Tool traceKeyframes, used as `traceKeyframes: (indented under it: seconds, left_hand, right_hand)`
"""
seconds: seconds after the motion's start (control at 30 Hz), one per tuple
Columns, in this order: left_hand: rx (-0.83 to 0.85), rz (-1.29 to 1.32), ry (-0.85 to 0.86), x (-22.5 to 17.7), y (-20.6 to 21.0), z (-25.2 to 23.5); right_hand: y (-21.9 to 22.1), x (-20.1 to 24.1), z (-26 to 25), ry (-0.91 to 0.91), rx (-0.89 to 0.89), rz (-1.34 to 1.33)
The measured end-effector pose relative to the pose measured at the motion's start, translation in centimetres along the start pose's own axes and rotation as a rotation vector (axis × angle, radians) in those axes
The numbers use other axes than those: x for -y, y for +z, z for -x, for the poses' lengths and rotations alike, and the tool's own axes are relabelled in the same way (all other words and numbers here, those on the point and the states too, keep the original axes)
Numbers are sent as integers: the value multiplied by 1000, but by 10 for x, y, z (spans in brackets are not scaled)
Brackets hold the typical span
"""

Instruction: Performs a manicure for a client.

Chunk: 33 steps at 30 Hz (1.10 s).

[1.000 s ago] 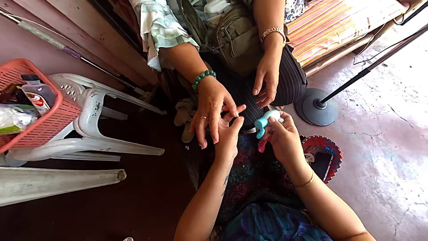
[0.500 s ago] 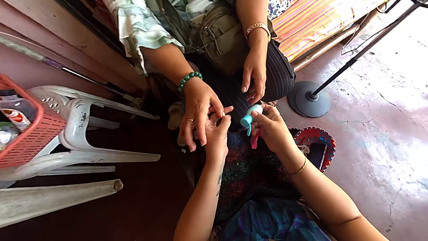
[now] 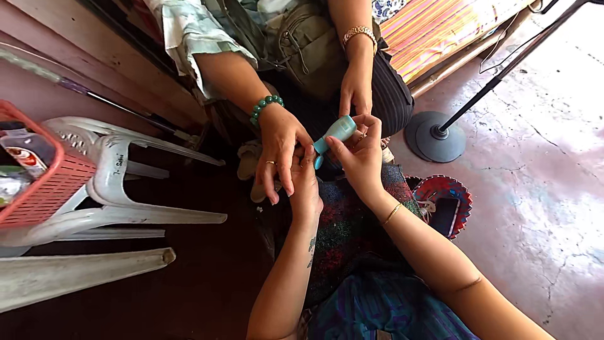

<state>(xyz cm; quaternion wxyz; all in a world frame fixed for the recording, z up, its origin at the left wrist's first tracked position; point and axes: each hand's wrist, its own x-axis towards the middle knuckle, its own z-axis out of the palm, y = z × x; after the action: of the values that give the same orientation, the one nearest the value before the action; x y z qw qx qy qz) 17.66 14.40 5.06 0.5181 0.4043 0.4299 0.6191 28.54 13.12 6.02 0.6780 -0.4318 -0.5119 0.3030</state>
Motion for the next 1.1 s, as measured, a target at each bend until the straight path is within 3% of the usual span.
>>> traceKeyframes:
  seconds: [0.17, 0.3, 0.4, 0.5, 0.6, 0.8, 0.87, 0.97, 1.03, 1.1]
  left_hand:
    - [106, 47, 73, -3, -3, 0]
    - [137, 114, -99, -7, -6, 0]
    - [108, 234, -245, -5, -7, -4]
    - [74, 209, -228, -1, -7, -6]
    - [39, 225, -247, -4, -7, -6]
    - [-49, 374, -375, -9, -3, -7]
    - [-26, 414, -397, -8, -4, -8]
    - [204, 466, -344, -4, -13, -13]
    - [367, 459, -316, -1, -20, -17]
    - [463, 513, -319, 5, -27, -23]
  right_hand:
    - [-29, 6, 10, 475, -21, -233]
    - [-71, 8, 16, 757, 268, -92]
    - [-81, 20, 21, 798, 478, -54]
    - [-64, 29, 17, 713, 273, -198]
    - [-36, 26, 8, 453, 52, -254]
    - [4, 10, -10, 24, -29, 38]
    - [2, 9, -11, 90, -43, -24]
    - [-13, 6, -14, 406, -46, -268]
    - [-35, 9, -6, 612, 114, -215]
    - [-58, 8, 10, 624, 407, 31]
